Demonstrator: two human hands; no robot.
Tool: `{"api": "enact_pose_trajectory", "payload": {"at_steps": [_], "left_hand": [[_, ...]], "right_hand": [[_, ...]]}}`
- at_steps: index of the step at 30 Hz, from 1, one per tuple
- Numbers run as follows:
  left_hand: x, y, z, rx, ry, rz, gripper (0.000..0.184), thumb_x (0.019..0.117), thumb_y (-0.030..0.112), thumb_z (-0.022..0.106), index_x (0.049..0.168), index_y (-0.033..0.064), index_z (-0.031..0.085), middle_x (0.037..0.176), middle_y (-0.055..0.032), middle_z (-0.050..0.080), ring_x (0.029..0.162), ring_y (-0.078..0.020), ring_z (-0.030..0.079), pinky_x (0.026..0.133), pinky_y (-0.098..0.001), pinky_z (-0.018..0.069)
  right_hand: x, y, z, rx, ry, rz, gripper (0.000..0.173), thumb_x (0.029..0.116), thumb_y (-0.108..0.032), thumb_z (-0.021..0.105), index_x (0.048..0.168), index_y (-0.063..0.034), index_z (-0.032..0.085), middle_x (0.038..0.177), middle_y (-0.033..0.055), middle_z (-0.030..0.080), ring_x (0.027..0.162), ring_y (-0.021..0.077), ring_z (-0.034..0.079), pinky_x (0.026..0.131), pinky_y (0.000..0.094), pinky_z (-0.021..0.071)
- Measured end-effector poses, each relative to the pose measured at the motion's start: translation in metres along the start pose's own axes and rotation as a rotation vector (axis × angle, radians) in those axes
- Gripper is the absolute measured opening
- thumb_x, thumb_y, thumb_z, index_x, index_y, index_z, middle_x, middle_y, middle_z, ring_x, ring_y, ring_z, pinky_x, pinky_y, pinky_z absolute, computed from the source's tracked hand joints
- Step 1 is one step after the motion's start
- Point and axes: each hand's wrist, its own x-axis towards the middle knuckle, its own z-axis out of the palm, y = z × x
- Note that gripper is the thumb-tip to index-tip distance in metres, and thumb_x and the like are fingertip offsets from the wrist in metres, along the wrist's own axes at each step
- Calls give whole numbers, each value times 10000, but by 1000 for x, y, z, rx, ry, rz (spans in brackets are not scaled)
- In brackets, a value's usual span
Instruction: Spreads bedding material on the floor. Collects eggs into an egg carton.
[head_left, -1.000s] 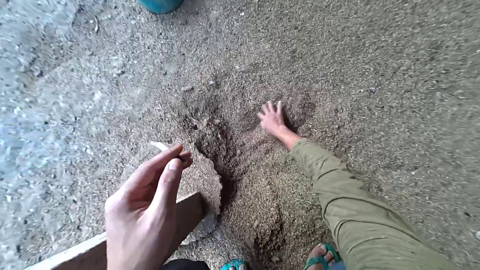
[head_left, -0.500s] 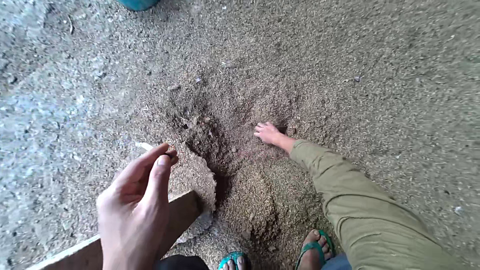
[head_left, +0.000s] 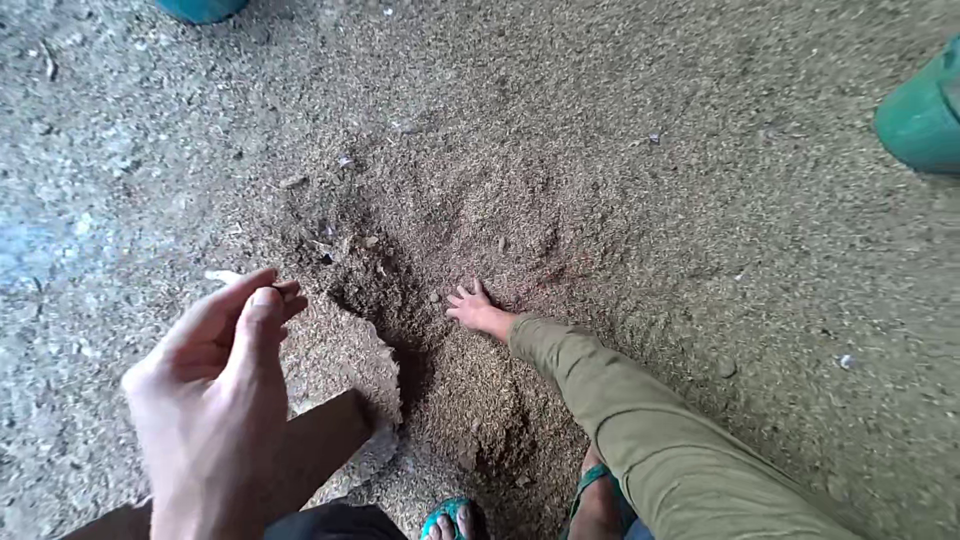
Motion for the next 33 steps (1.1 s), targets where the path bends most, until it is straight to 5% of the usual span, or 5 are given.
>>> {"api": "enact_pose_trajectory", "payload": {"at_steps": [12,15,19,24,33], "left_hand": [[12,-2,17,16,-63,-12,359,1061,310,510,1289,69,646,1138,-34,720,1008,-86,708,901,-302,591],[19,-3,21,3,-70,-8,353,1069,296,505,1292,63,647,1142,-56,718,1014,-103,709,921,-324,590],[25,-5,21,-5,-65,-29,339,1068,293,516,1293,81,654,1130,-36,729,1008,-106,717,904,-319,599],[24,-11,10,-66,-40,-69,344,1066,263,508,1303,51,639,1149,-65,727,1028,-140,720,903,-327,601],[27,-8,16,-67,-68,-50,333,1057,270,526,1289,69,656,1136,-47,731,1018,-114,717,904,-320,600]], "right_hand": [[-87,106,-65,-205,65,363,291,940,-107,679,1221,-53,733,1447,205,564,1399,487,425,1092,829,222],[-88,78,-89,-134,96,364,320,940,-267,699,1216,-111,745,1474,191,548,1426,495,387,1095,849,165],[-14,6,-51,300,265,111,413,981,-308,616,1380,-207,654,1438,149,580,1304,390,556,1009,687,444],[82,-76,-3,846,329,192,558,1039,-481,510,1577,-367,417,1691,139,264,1517,431,303,1143,695,347],[18,-99,-9,706,111,-106,483,1007,-298,597,1467,-156,566,1576,150,442,1453,378,394,1181,578,328]]}}
